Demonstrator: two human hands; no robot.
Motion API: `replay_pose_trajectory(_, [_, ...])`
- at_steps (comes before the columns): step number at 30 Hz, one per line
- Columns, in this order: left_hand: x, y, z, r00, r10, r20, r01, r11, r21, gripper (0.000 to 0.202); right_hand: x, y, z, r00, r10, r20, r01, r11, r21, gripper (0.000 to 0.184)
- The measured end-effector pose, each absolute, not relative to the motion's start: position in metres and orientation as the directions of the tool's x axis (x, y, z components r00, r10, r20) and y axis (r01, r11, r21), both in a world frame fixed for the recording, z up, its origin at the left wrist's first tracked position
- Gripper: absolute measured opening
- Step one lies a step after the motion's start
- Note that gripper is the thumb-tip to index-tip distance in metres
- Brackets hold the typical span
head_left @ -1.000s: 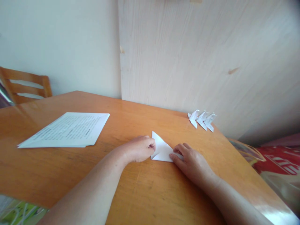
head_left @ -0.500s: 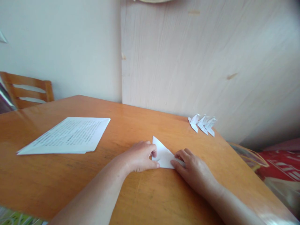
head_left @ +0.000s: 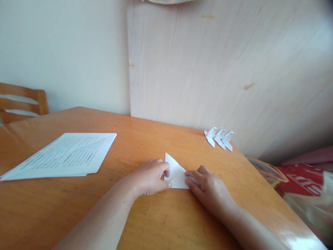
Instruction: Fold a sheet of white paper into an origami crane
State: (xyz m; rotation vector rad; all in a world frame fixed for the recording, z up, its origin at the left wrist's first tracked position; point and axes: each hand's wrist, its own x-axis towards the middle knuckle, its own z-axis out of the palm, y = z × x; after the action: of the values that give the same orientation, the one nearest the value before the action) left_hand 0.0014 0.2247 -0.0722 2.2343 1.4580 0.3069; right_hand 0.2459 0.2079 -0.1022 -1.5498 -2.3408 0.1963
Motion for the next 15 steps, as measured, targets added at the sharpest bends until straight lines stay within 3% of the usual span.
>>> replay_pose_trajectory(15, [-0.0005, 0.2265, -0.0761, 0.439, 0.896, -0.061, 0.795, -0.356, 0.491, 0.017, 0.2452, 0.2078, -0.1008, -0.354, 0.914, 0.2, 0.875, 0.399, -0.273, 0.029])
